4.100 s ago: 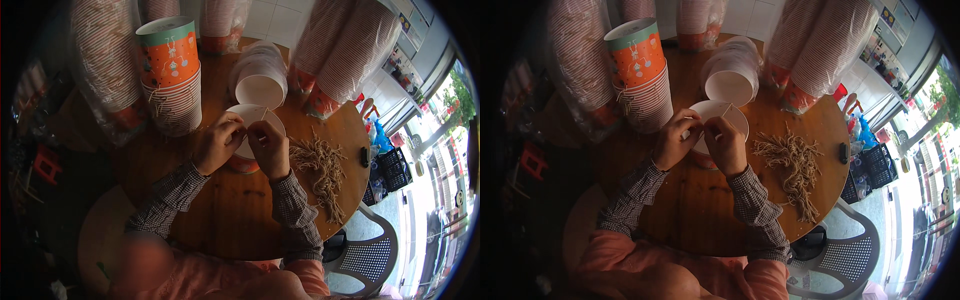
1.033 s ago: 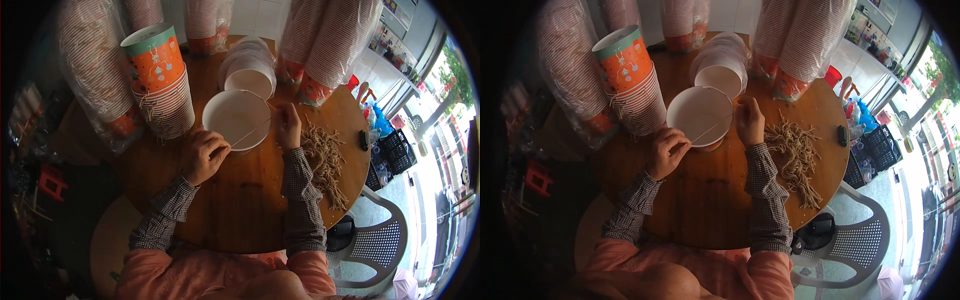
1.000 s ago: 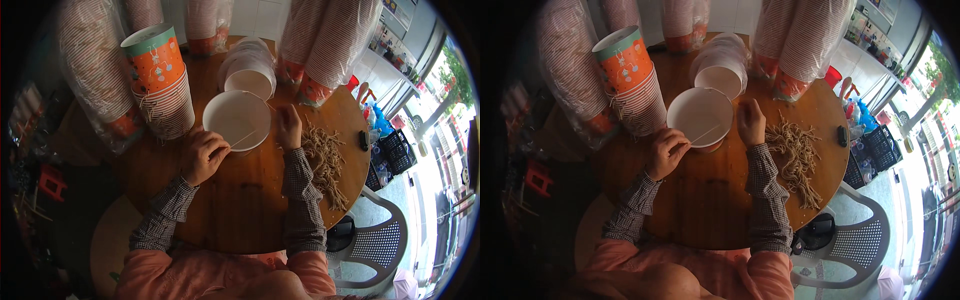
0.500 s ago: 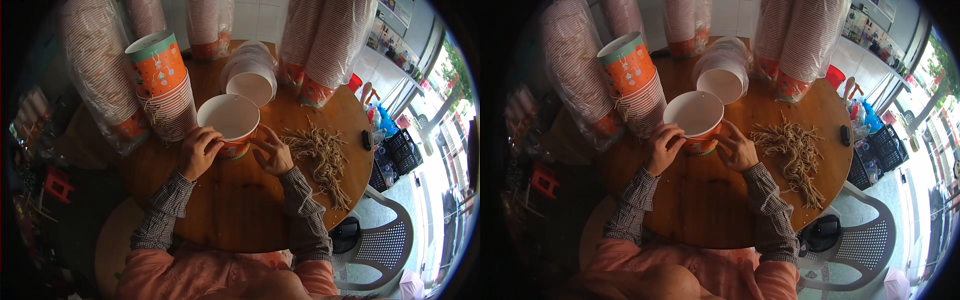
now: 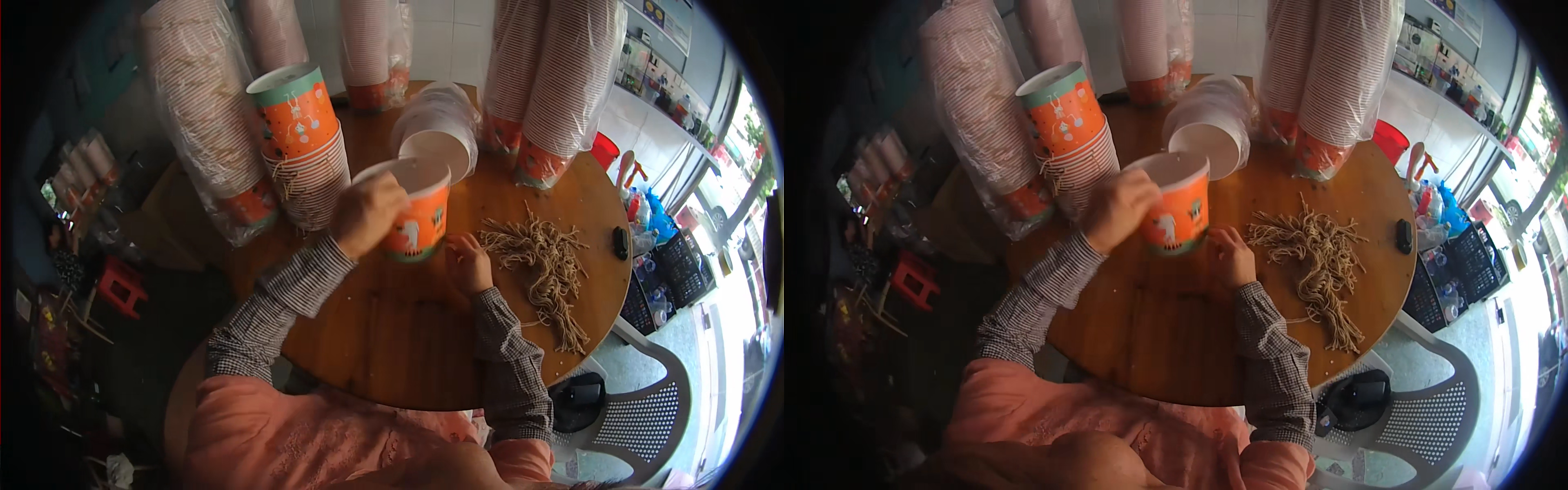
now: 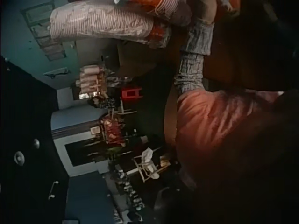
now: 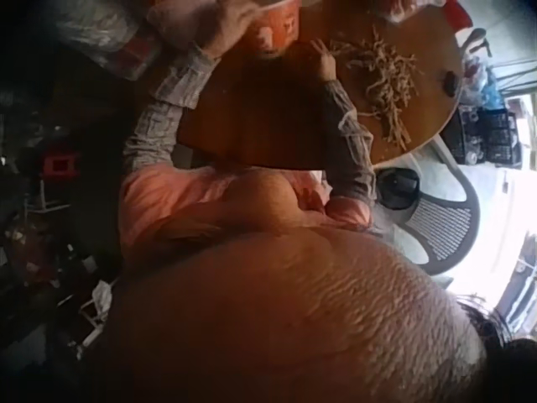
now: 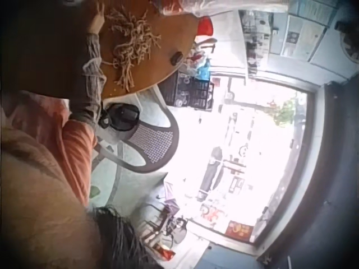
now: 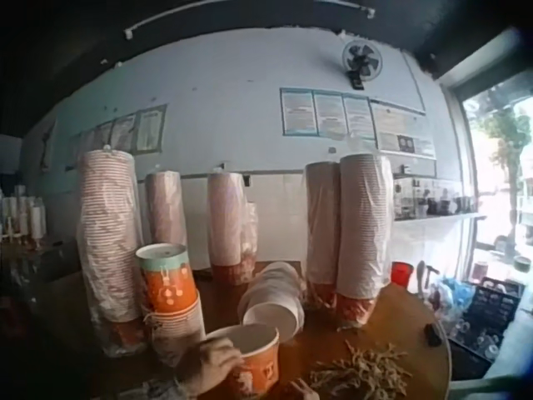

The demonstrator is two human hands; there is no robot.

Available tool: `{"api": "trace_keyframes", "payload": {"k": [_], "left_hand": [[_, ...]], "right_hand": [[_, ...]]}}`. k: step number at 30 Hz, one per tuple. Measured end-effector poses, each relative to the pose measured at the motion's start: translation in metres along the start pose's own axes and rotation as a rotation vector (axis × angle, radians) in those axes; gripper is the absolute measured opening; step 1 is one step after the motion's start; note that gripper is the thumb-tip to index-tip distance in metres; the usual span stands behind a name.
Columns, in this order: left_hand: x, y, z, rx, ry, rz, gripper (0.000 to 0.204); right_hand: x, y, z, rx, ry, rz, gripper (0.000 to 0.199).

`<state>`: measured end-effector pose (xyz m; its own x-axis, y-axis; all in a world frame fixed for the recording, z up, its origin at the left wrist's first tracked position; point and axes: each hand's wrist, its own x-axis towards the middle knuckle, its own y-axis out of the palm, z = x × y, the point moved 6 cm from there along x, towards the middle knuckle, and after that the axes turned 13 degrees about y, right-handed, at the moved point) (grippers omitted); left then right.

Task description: Attaching string handles to decorative paper buckets by threading twine through pre-drilled holes.

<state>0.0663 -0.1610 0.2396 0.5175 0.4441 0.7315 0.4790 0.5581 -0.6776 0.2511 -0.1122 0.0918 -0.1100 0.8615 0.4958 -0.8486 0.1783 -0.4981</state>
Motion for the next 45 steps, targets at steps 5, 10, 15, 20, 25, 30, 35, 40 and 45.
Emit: {"api": "trace_keyframes", "payload": {"k": [5, 10, 15, 20, 25, 30, 35, 40, 45], "left_hand": [[0.007, -0.093, 0.133, -0.461, -0.565, -0.442, 0.017], [-0.032, -0.152, 0.235, -0.761, -0.766, -0.75, 0.018], [-0.115, -0.104, 0.284, -1.042, -1.101, -0.828, 0.014], [-0.158, -0.069, 0.273, -1.044, -1.255, -0.815, 0.018], [-0.155, -0.071, 0.249, -0.856, -1.191, -0.62, 0.021], [-0.186, -0.053, 0.217, -0.656, -1.157, -0.499, 0.031], [-0.218, 0.028, 0.156, -0.709, -0.962, -0.283, 0.016], [-0.153, 0.115, 0.122, -0.821, -0.78, -0.135, 0.017], [-0.124, 0.182, 0.163, -0.804, -0.853, -0.261, 0.022]], "right_hand": [[-0.005, -0.015, 0.011, 0.089, 0.008, -0.012, 0.015], [-0.012, -0.009, 0.015, 0.065, 0.018, 0.052, 0.014], [-0.018, 0.006, 0.02, 0.051, -0.018, 0.094, 0.014], [-0.02, 0.01, 0.013, -0.011, 0.055, 0.145, 0.014], [-0.021, 0.011, 0.007, 0.026, 0.064, 0.124, 0.014], [-0.02, 0.013, 0.001, 0.02, 0.092, 0.136, 0.015], [-0.003, 0.022, -0.006, 0.133, 0.123, 0.048, 0.015], [0.046, 0.023, -0.065, 0.125, 0.34, -0.17, 0.022], [0.089, 0.037, -0.095, 0.207, 0.462, -0.203, 0.025]]}}
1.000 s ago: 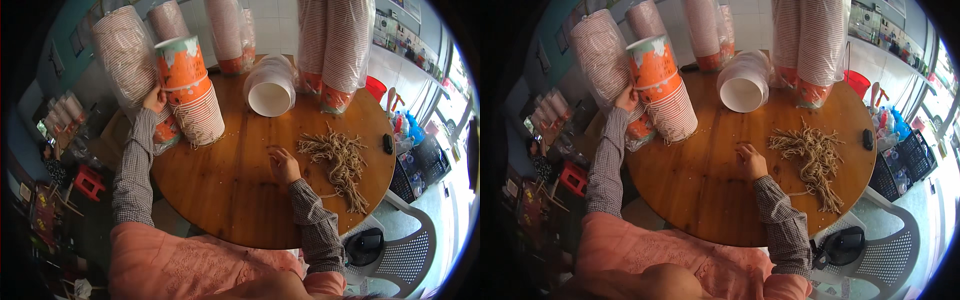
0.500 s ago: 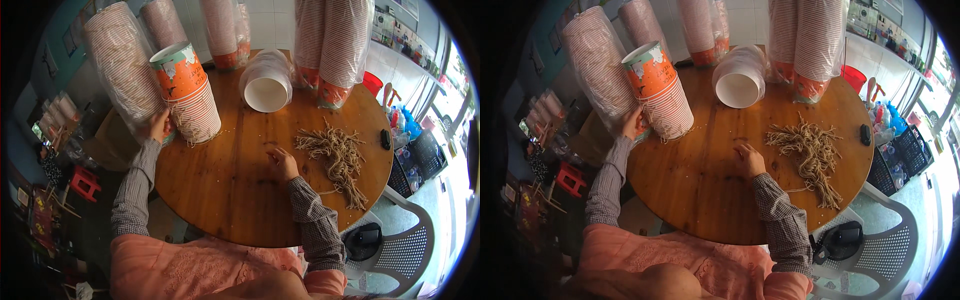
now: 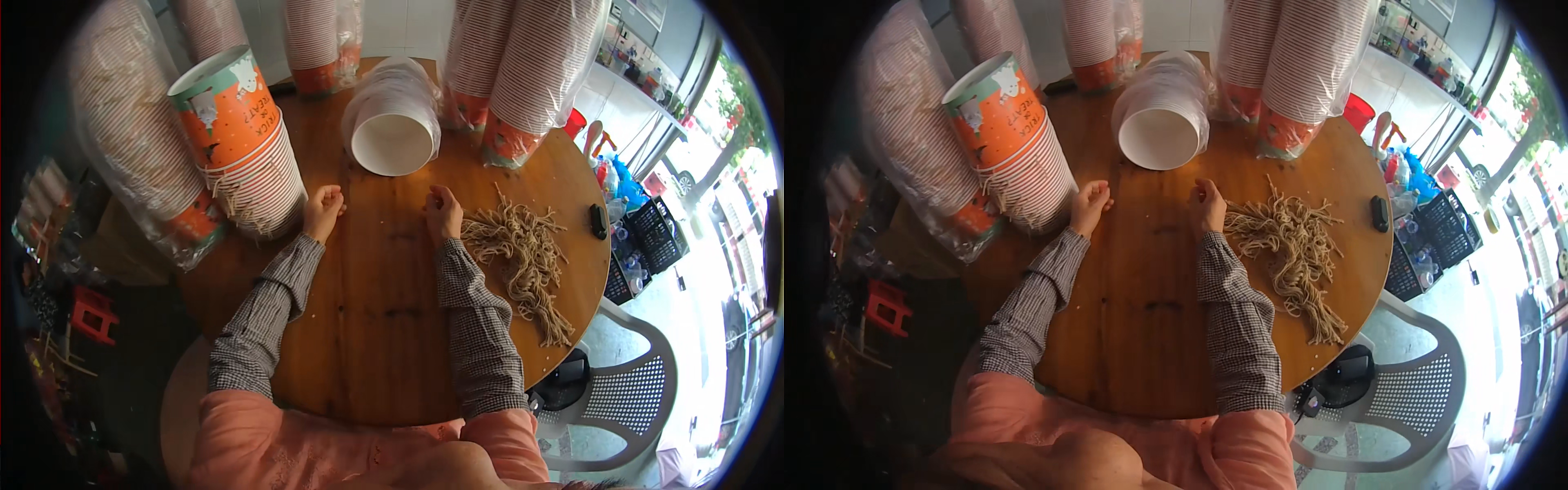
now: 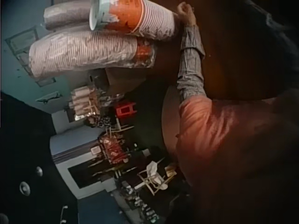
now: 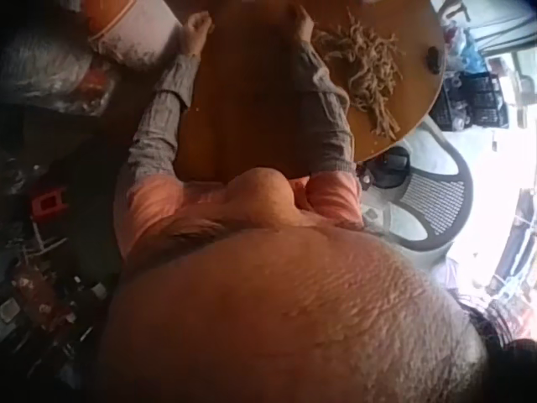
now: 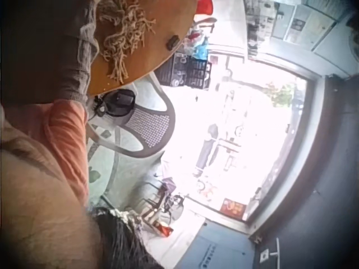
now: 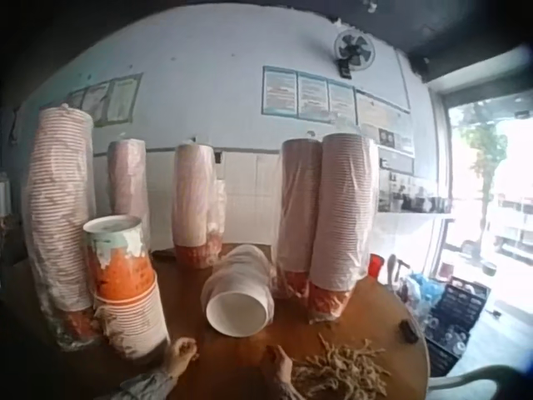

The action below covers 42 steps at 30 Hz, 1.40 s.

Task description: Attaching string handles to decorative paper buckets by threading twine through pre-drilled holes.

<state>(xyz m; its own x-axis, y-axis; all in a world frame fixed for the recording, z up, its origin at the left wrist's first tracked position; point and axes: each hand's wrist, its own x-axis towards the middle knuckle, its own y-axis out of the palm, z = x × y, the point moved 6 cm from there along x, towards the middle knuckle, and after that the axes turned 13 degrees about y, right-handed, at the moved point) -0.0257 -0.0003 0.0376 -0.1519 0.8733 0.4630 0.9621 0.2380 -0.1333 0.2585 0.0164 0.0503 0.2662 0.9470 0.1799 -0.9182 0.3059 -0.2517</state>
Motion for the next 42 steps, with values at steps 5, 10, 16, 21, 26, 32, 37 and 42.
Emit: {"api": "trace_keyframes", "payload": {"k": [5, 10, 16, 21, 26, 32, 37, 42], "left_hand": [[0.05, 0.017, 0.017, 0.009, 0.153, -0.167, 0.03], [0.077, 0.031, -0.007, 0.321, 0.309, -0.24, 0.027], [0.088, 0.038, -0.006, 0.407, 0.21, -0.146, 0.023], [0.083, 0.037, 0.016, 0.342, 0.038, 0.086, 0.026], [0.066, 0.04, -0.002, 0.35, 0.122, 0.01, 0.028], [0.044, 0.031, -0.002, 0.231, 0.179, -0.028, 0.032], [0.018, 0.028, -0.013, 0.092, 0.188, -0.092, 0.049], [0.003, 0.007, -0.014, 0.17, 0.136, -0.061, 0.041]], "right_hand": [[0.042, 0.013, -0.004, -0.052, -0.03, -0.075, 0.028], [0.063, 0.027, 0.0, -0.118, 0.046, -0.077, 0.029], [0.074, 0.035, 0.01, -0.17, 0.061, -0.081, 0.026], [0.067, 0.04, 0.019, -0.11, -0.003, -0.147, 0.026], [0.056, 0.033, 0.021, -0.105, -0.094, -0.206, 0.018], [0.038, 0.029, 0.027, -0.097, -0.119, -0.11, 0.021], [0.002, 0.016, 0.025, -0.123, -0.074, -0.015, 0.051], [-0.039, 0.01, 0.033, -0.148, -0.089, 0.241, 0.075]]}}
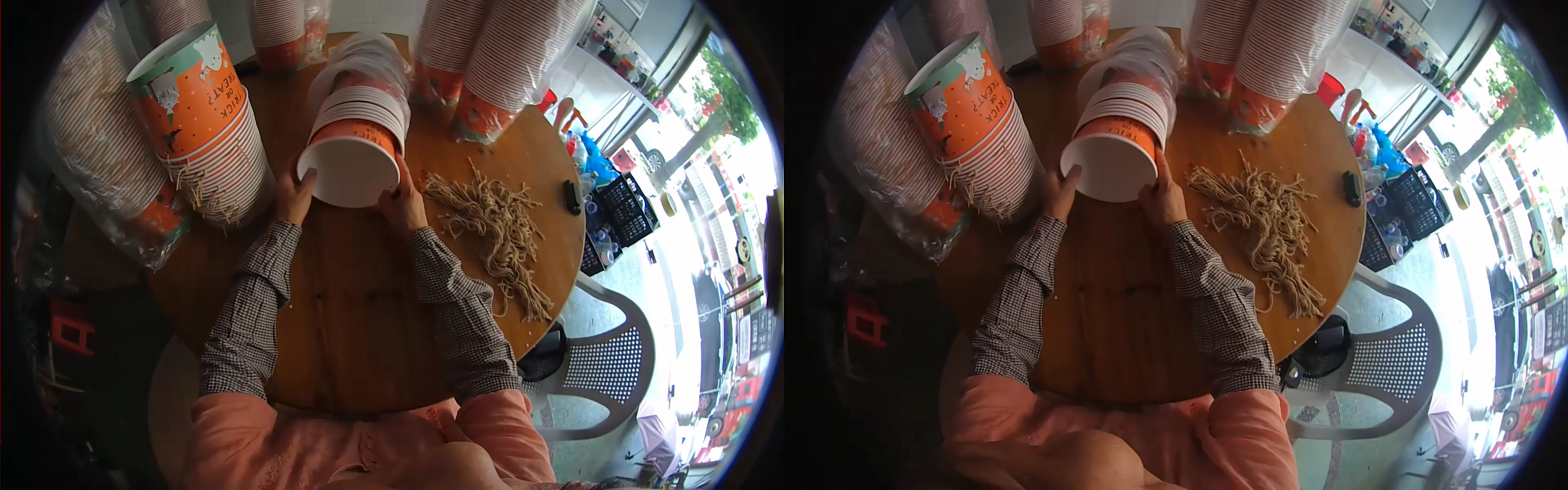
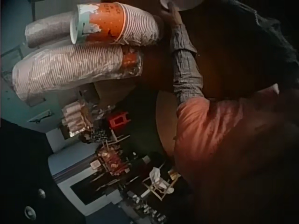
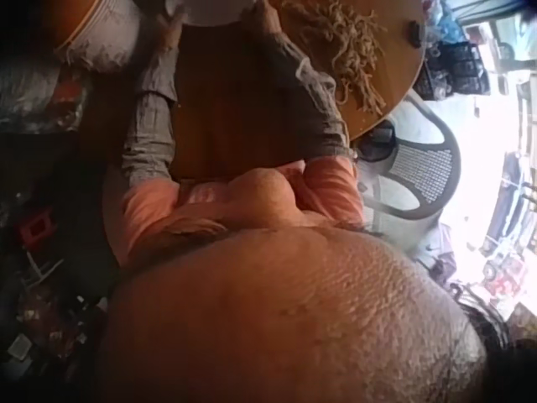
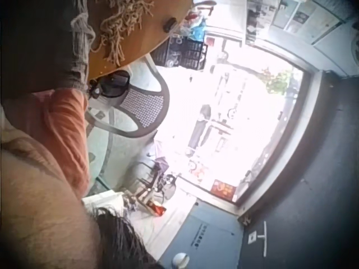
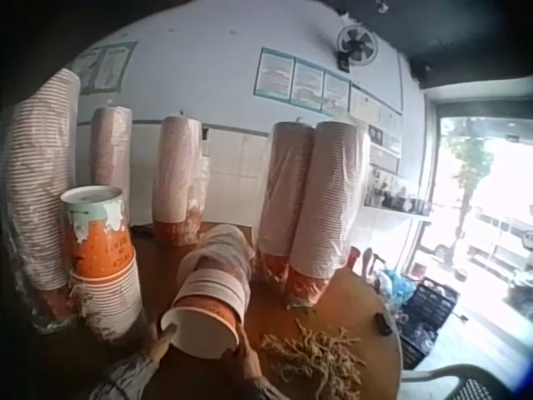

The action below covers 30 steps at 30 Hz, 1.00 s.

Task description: Attaching string handles to decorative paper buckets by threading twine through pre-drilled holes.

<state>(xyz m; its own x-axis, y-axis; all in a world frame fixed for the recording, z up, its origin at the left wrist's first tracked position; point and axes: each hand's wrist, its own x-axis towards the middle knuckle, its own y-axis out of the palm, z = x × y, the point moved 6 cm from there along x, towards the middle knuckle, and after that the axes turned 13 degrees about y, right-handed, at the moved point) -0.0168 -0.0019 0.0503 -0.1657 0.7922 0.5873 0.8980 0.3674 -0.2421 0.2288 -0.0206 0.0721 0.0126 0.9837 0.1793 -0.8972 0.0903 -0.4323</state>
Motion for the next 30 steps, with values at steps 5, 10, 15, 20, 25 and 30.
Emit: {"api": "trace_keyframes", "payload": {"k": [5, 10, 15, 20, 25, 30], "left_hand": [[-0.018, -0.015, -0.009, -0.024, 0.08, -0.103, 0.035], [-0.026, -0.014, -0.015, -0.122, 0.149, -0.08, 0.029], [-0.038, -0.028, -0.009, 0.168, 0.205, -0.058, 0.028], [-0.063, -0.039, -0.034, 0.202, 0.181, -0.029, 0.028], [-0.075, -0.049, -0.048, -0.084, 0.109, -0.077, 0.036], [-0.073, -0.049, -0.069, -0.099, 0.221, -0.13, 0.035]], "right_hand": [[-0.019, -0.003, -0.001, 0.018, 0.042, 0.07, 0.078], [-0.036, -0.005, 0.009, -0.059, -0.256, -0.087, 0.07], [-0.048, -0.066, 0.005, -0.105, -0.236, -0.21, 0.03], [-0.066, -0.141, -0.014, -0.136, -0.023, -0.245, 0.012], [-0.069, -0.143, -0.041, -0.461, 0.0, -0.11, 0.015], [-0.059, -0.134, -0.055, -0.576, -0.005, -0.091, 0.01]]}}
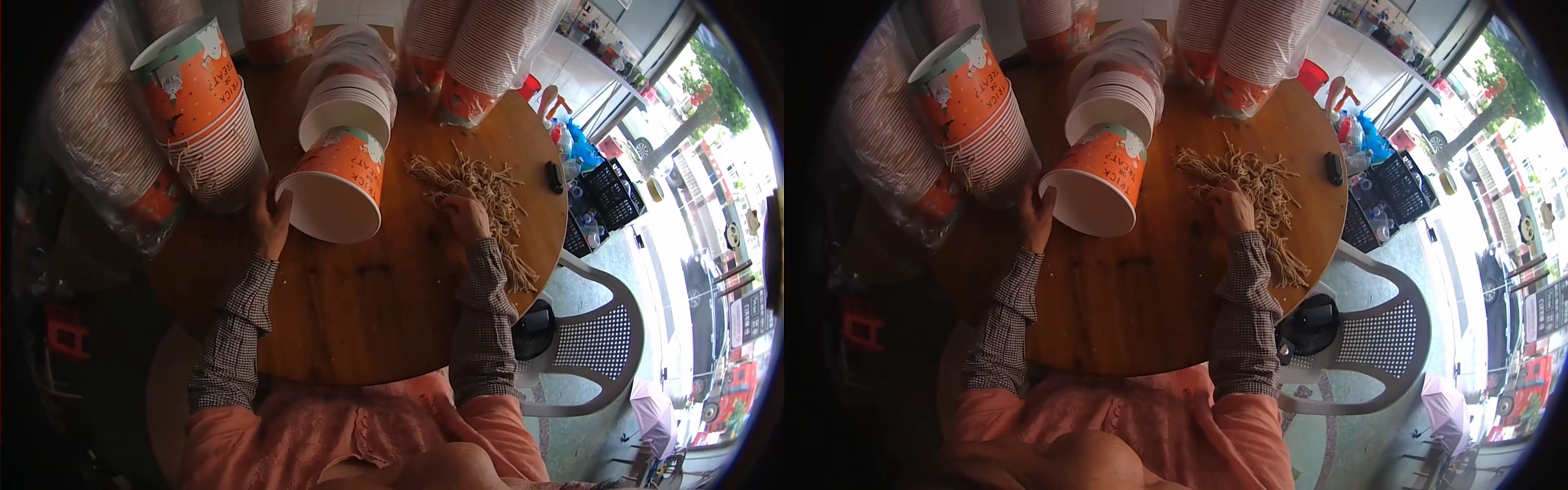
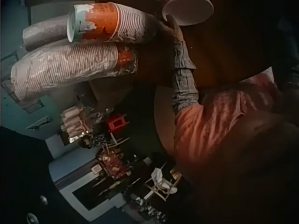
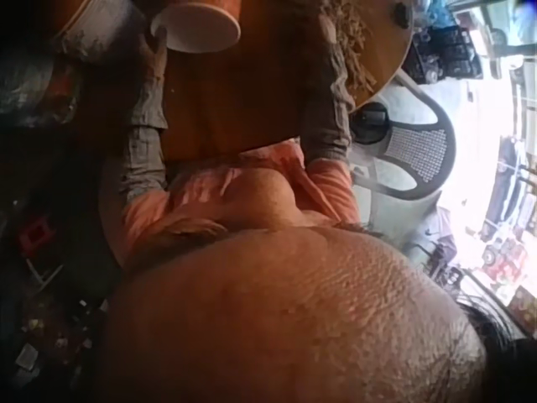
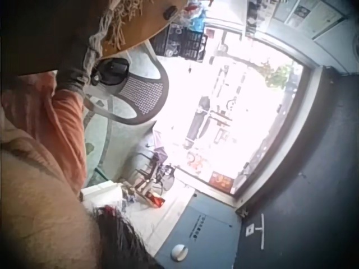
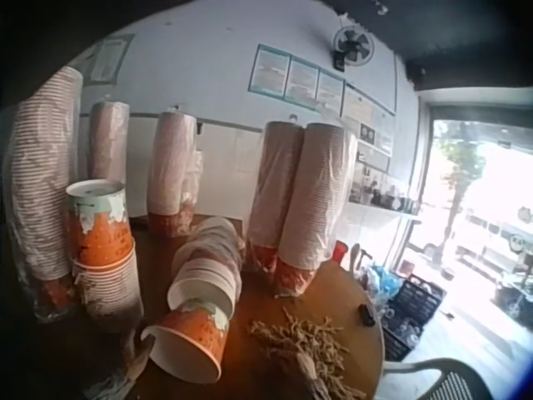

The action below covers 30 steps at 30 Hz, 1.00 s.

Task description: Attaching string handles to decorative paper buckets by threading twine through pre-drilled holes.

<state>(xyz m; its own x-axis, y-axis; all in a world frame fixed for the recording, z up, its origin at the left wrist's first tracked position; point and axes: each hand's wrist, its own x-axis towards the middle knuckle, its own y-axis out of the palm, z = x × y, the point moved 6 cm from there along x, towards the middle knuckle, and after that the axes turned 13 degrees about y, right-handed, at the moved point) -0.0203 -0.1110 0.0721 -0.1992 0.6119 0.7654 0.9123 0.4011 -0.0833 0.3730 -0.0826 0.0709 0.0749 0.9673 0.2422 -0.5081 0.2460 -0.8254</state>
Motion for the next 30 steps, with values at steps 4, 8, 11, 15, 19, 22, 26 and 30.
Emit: {"api": "trace_keyframes", "payload": {"k": [4, 8, 11, 15, 19, 22, 26, 30], "left_hand": [[-0.007, -0.001, 0.021, 0.388, -0.108, 0.27, 0.038], [-0.001, -0.01, 0.035, 0.367, -0.188, 0.246, 0.042], [0.003, -0.006, 0.015, 0.215, 0.007, 0.029, 0.042], [0.006, -0.009, -0.053, 0.21, 0.243, -0.156, 0.033], [-0.019, 0.04, -0.125, 0.161, 0.385, 0.144, 0.011], [-0.035, 0.088, -0.14, -0.086, 0.422, 0.523, 0.015], [-0.052, 0.127, -0.113, 0.086, 0.415, 0.71, 0.011], [-0.033, 0.112, -0.068, 0.115, 0.208, 0.515, 0.007]], "right_hand": [[-0.003, -0.018, 0.015, 0.177, -0.072, -0.192, 0.008], [-0.011, -0.036, 0.051, 0.405, -0.069, -0.222, 0.008], [-0.017, -0.026, 0.07, 0.667, 0.008, 0.01, 0.006], [-0.028, -0.004, 0.081, 0.917, 0.125, 0.217, 0.008], [-0.036, 0.023, 0.094, 0.86, 0.049, 0.329, 0.01], [-0.042, 0.039, 0.098, 0.744, 0.015, 0.364, 0.012], [-0.039, 0.046, 0.093, 0.598, -0.019, 0.292, 0.013], [-0.012, 0.035, 0.04, 0.399, 0.13, 0.174, 0.015]]}}
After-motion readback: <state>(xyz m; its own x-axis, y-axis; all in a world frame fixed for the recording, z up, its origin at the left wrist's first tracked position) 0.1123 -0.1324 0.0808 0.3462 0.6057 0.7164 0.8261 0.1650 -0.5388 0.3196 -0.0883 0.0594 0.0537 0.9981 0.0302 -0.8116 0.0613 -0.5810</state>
